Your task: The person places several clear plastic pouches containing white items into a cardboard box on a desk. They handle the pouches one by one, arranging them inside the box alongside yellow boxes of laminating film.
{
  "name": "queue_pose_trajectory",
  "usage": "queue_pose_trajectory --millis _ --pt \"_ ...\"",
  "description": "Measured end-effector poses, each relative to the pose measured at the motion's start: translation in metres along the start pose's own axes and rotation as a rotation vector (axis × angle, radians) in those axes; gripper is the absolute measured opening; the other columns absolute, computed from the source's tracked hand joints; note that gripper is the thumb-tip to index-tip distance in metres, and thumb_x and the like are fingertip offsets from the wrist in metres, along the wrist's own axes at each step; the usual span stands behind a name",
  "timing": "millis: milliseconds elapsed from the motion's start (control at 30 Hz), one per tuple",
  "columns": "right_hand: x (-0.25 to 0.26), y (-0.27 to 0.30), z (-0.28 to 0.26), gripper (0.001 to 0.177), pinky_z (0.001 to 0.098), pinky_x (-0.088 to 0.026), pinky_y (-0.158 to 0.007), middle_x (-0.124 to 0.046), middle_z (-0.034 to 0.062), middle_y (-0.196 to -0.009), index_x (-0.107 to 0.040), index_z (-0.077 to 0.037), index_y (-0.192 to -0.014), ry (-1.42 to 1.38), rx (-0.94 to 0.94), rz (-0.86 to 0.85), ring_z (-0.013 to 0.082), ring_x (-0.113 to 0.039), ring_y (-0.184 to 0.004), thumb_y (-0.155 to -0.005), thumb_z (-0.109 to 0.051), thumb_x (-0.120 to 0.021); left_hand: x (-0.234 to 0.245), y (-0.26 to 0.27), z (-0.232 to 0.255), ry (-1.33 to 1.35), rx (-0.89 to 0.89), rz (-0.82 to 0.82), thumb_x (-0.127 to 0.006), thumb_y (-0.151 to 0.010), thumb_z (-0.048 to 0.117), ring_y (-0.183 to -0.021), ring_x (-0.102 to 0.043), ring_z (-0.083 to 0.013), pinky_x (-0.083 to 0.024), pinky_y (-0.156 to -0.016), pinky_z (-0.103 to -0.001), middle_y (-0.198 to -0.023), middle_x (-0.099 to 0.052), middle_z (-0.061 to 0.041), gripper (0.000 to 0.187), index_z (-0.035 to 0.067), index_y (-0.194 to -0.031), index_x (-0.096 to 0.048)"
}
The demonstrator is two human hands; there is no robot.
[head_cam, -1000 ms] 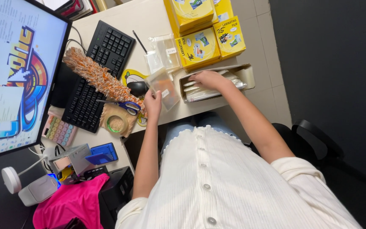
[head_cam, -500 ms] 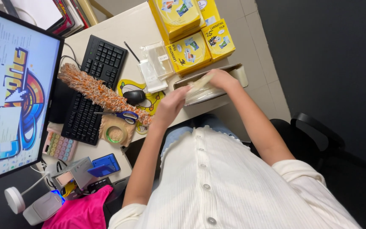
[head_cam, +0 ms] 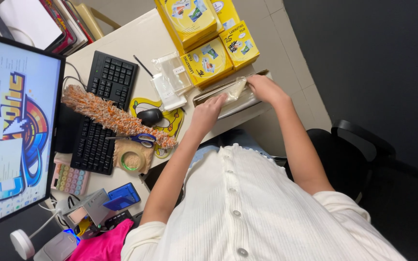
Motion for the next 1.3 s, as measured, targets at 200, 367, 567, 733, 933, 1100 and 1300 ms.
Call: queue_pose_trajectory --millis 200,367,567,733,933,1100,1300 --pt "0.019 0.005 -0.001 0.031 0.0430 -0.051 -0.098 -0.069 0.0196 -0.123 -0.069 -0.001 -0.121 -0.223 -0.102 0.171 0.0379 -0.065 -0.113 -0.097 -0.005 -0.050 0.023 0.000 0.025 0.000 -0.125 0.123 -0.062 -0.088 0.007 -0.102 -0.072 -0.0252 -0.059 -0.080 -0.038 -0.115 -0.073 -0.007 0.044 0.011 -0.132 -0.060" --pt "0.008 0.002 0.000 0.030 0.0425 -0.051 -0.098 -0.070 0.0191 -0.121 -0.070 -0.002 -0.120 -0.252 -0.076 0.154 0.0367 -0.066 -0.112 -0.097 -0.006 -0.052 -0.045 -0.011 -0.022 -0.174 0.031 -0.103 -0.063 -0.088 0.006 -0.094 -0.072 -0.0269 -0.058 -0.074 -0.040 -0.097 -0.073 -0.009 0.046 0.010 -0.134 -0.061" --pt "-0.024 -0.008 0.017 0.030 0.0481 -0.050 -0.099 -0.071 0.0213 -0.117 -0.072 -0.003 -0.117 -0.085 -0.135 0.082 0.0397 -0.065 -0.112 -0.101 -0.017 -0.051 -0.088 -0.012 -0.059 -0.096 0.192 -0.375 -0.056 -0.101 0.023 -0.095 -0.071 -0.0335 -0.056 -0.077 -0.046 -0.096 -0.074 -0.014 0.035 0.011 -0.135 -0.058" --pt "-0.049 -0.028 0.059 0.048 0.0536 -0.047 -0.093 -0.065 0.0319 -0.112 -0.072 0.003 -0.111 -0.011 -0.207 0.108 0.0492 -0.061 -0.104 -0.102 -0.039 -0.050 -0.064 -0.009 -0.044 0.015 0.207 -0.387 -0.058 -0.104 0.052 -0.108 -0.066 -0.0407 -0.054 -0.091 -0.050 -0.112 -0.070 -0.025 0.066 0.008 -0.152 -0.045" --pt "-0.076 -0.047 0.080 0.077 0.0528 -0.049 -0.100 -0.070 0.0305 -0.109 -0.076 0.006 -0.101 0.112 -0.273 -0.199 0.0485 -0.063 -0.107 -0.109 -0.057 -0.032 -0.021 -0.015 0.001 -0.009 0.152 -0.371 -0.089 -0.059 0.060 -0.127 -0.052 -0.0408 -0.047 -0.097 -0.053 -0.142 -0.052 -0.019 0.123 0.013 -0.154 -0.028" --pt "-0.050 -0.021 0.049 0.081 0.0509 -0.058 -0.092 -0.070 0.0252 -0.121 -0.071 0.003 -0.114 -0.036 -0.533 -0.500 0.0453 -0.072 -0.104 -0.101 -0.068 -0.034 -0.062 -0.004 -0.015 -0.172 0.189 -0.515 -0.097 -0.058 0.031 -0.118 -0.061 -0.0354 -0.050 -0.096 -0.049 -0.133 -0.057 -0.015 0.127 0.020 -0.161 -0.023" --pt "-0.130 -0.071 0.110 0.083 0.0435 -0.040 -0.114 -0.058 0.0270 -0.143 -0.068 0.002 -0.129 0.118 -0.283 -0.427 0.0413 -0.053 -0.134 -0.107 -0.070 -0.033 -0.058 -0.010 -0.017 -0.134 0.183 -0.427 -0.095 -0.055 0.027 -0.111 -0.063 -0.0377 -0.053 -0.088 -0.048 -0.124 -0.059 -0.017 0.112 0.017 -0.149 -0.036"
Point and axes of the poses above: each hand's wrist, its own y-axis away from the middle knuckle, its own x-axis out of the back of the hand, z = x × y, the point moved 10 cm from there along -y, towards the middle knuckle
